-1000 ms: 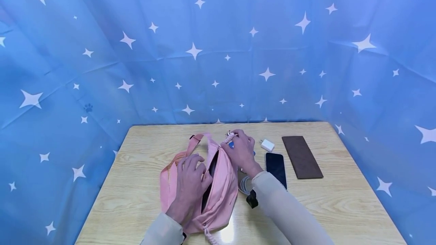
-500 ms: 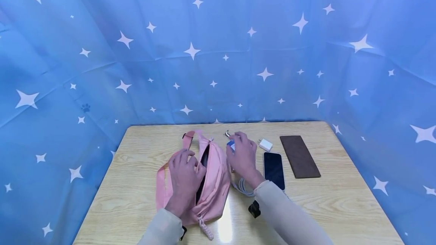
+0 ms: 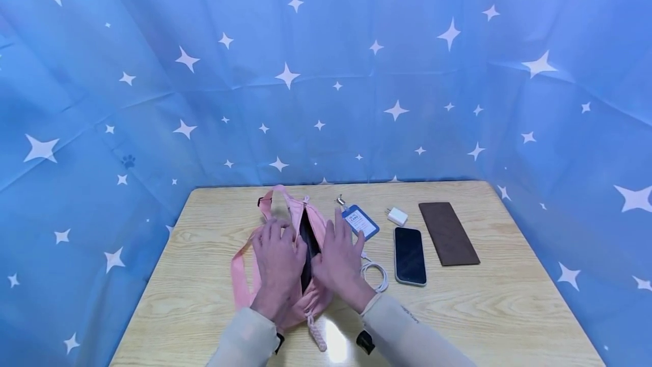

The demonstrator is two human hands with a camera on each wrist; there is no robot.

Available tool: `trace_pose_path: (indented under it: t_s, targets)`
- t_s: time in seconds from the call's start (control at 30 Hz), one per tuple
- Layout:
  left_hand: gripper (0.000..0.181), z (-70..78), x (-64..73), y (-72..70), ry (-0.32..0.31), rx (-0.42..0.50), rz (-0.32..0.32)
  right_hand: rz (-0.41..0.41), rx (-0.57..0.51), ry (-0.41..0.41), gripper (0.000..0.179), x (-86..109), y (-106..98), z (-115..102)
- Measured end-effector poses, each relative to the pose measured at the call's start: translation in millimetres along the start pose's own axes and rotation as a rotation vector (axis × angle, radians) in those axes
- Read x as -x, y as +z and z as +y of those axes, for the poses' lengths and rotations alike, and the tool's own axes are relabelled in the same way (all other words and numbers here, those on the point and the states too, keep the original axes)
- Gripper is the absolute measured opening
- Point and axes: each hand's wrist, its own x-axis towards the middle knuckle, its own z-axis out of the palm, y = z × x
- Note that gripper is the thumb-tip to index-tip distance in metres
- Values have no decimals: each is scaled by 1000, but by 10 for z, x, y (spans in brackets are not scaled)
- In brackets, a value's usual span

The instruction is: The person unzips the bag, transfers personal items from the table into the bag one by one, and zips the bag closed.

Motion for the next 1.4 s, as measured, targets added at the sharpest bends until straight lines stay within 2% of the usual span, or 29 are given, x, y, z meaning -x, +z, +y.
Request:
trace_pose_path:
  t_s: [0.13,0.23,0.33,0.5,0.57,0.6,0.7,0.9,1.07,1.2,1.4]
  targets:
    - [18,36,50,63,60,-43,11,12,36,49,48,-52,80,122]
    - [22,76,106,75,75,-67,-50,19,22,45,39,-65,101,203]
    - [36,119,178,69,38,-109,-177,39,-1,39,33,-66,124,267]
    - [63,175,287,86,-121,-159,-459,77,-52,41,25,-42,194,331]
    - [61,177,321,112,-172,-153,-524,83,-71,34,24,-31,219,339]
    - [59,172,335,124,-186,-150,-535,84,-81,30,24,-27,228,342]
    - [46,141,355,134,-185,-143,-497,90,-90,13,25,-26,220,358]
    - [22,10,275,19,-117,-149,-305,151,-86,21,22,-81,104,502]
    - [20,-150,205,-49,-89,-163,-246,102,-67,72,25,-102,44,653]
    - [16,-230,205,-16,-62,-165,-191,64,-64,84,28,-83,67,674]
    - [14,-224,206,30,-29,-165,-194,69,-62,64,30,-62,102,675]
